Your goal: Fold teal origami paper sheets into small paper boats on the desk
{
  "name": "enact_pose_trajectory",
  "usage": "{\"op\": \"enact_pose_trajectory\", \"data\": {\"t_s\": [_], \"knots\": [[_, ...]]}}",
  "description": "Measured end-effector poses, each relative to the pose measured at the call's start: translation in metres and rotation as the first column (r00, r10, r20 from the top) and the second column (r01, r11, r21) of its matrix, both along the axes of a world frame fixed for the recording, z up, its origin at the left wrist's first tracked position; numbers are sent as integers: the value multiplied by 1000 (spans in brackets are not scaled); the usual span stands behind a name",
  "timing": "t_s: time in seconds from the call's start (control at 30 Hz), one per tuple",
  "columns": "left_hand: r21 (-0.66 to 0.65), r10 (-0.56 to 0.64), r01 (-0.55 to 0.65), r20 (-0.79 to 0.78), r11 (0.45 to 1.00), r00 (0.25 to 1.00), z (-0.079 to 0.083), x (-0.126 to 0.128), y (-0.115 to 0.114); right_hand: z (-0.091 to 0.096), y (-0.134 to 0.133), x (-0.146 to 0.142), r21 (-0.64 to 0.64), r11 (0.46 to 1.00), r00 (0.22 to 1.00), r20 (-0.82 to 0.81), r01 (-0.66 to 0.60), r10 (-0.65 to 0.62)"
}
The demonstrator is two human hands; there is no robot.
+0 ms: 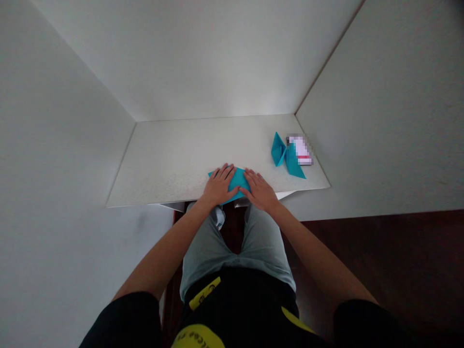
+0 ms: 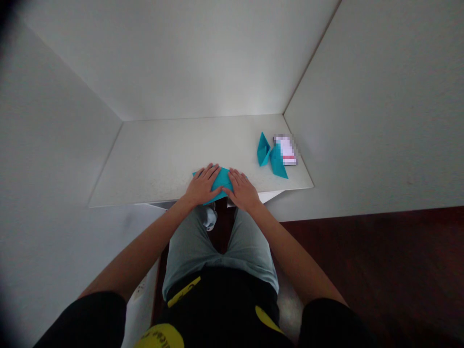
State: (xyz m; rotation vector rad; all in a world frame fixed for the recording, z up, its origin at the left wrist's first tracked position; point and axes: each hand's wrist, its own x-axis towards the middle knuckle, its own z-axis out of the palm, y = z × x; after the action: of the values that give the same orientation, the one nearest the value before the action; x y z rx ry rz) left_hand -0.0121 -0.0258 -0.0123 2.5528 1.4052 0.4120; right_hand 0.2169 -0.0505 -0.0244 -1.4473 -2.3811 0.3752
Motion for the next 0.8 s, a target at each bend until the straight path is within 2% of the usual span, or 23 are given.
{"op": "enact_pose_trajectory", "data": {"t_s": [0.17, 0.27, 0.33, 0.47, 0.53, 0.6, 0.67, 0.8], "knots": [[-12, 15, -15, 12, 1000, 1000, -1, 1, 0, 1, -18, 35, 40, 997, 997, 29, 67, -68], [-8, 46, -45, 29, 999, 999, -1, 1, 0, 3, -27, 39, 90, 985, 989, 7, 145, -146], [15, 109, -110, 45, 994, 993, 1, 1, -1, 5, -33, 33, 112, 979, 985, -12, 171, -170], [74, 243, -244, 16, 967, 970, 13, -2, -8, 12, -44, 7, 97, 995, 1000, -9, 25, -24], [86, 264, -261, -16, 961, 965, 18, -6, -13, 13, -45, -5, 80, 995, 998, -5, -62, 62], [87, 218, -214, -31, 973, 975, 20, -13, -17, 12, -42, -12, 64, 991, 994, 3, -114, 114], [74, 113, -111, -32, 991, 993, 18, -21, -21, 10, -36, -14, 49, 990, 991, 13, -131, 130], [31, -22, 23, -7, 999, 1000, 11, -36, -23, 5, -23, -1, 28, 985, 985, 2, -171, 171]]}}
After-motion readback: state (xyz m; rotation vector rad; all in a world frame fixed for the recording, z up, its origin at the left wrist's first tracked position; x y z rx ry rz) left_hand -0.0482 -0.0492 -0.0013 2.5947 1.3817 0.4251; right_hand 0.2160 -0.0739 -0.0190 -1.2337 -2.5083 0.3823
